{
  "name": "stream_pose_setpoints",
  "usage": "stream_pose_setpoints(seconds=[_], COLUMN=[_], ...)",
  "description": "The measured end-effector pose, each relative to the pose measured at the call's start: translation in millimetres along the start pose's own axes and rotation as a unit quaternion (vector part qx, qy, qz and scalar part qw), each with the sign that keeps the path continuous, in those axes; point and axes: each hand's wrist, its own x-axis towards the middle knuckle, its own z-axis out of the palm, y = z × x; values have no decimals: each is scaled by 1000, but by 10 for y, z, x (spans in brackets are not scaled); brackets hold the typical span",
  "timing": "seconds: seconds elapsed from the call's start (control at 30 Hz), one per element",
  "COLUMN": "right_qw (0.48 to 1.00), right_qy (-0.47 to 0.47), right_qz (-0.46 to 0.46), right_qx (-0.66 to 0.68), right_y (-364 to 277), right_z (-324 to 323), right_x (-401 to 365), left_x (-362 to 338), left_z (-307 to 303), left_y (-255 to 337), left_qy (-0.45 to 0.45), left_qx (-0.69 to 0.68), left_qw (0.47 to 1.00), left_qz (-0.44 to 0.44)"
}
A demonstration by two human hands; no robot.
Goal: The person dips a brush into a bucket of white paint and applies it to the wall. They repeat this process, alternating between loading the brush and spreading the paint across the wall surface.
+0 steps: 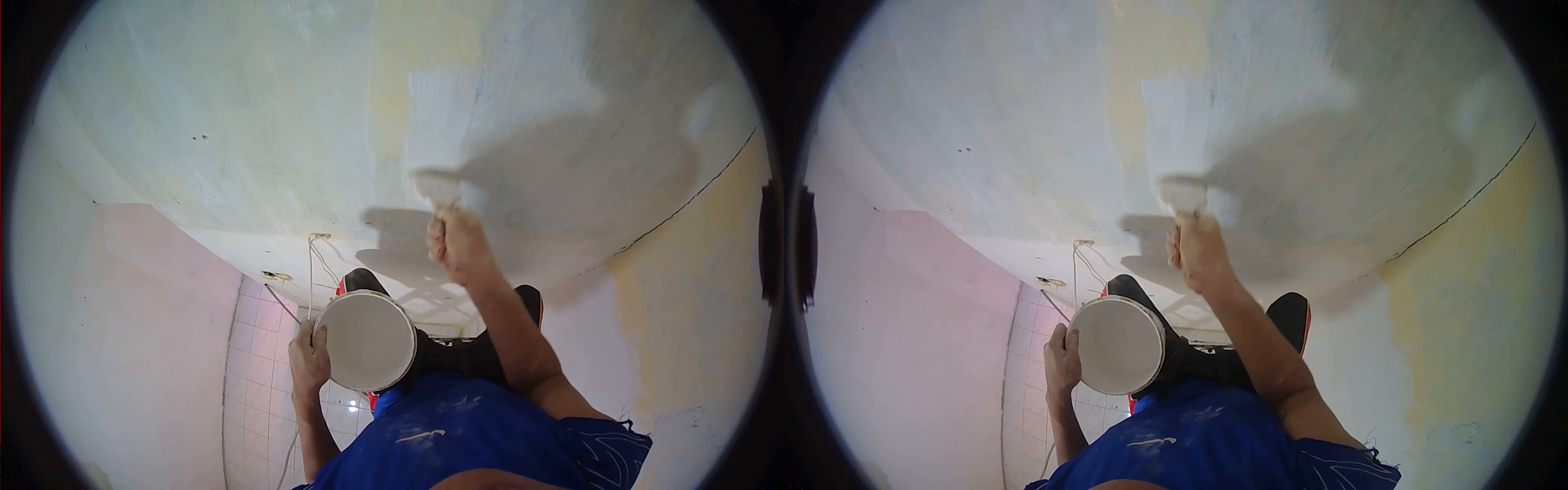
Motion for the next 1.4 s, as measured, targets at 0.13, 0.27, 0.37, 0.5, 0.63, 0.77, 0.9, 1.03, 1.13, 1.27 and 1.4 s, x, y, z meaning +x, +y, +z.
stream_pose_setpoints(seconds=[0.13,0.27,0.37,0.5,0.63,0.77,0.9,1.03,1.13,1.27,1.4], right_qw=[975,942,947,978,999,999,994,962,953,976,996], right_qy=[-68,-28,12,16,-9,12,-66,-100,-48,3,18], right_qz=[-203,-324,-314,-196,-4,36,-86,-250,-299,-209,-48], right_qx=[-63,-86,-66,-74,-49,-20,-17,-33,-33,-57,-70], right_y=[-769,-810,-173,1005,1527,988,-259,-856,-765,324,1076], right_z=[363,516,373,56,-196,69,729,1150,1236,914,563], right_x=[-351,-257,247,468,537,436,-42,-306,-231,332,432], left_x=[15,3,3,-25,-90,-136,-120,-98,-102,-108,-202], left_z=[2,4,-2,-38,-67,-60,-52,-27,-43,-90,-133], left_y=[9,37,-13,-9,-8,-77,-20,-65,-88,-67,-50], left_qy=[-5,-11,-2,-12,-2,11,15,9,5,10,10], left_qx=[13,5,10,22,20,18,6,0,2,0,2], left_qw=[1000,1000,1000,999,1000,1000,1000,1000,1000,1000,1000], left_qz=[-3,-13,-4,-30,-19,-2,-12,-6,-7,-9,-15])
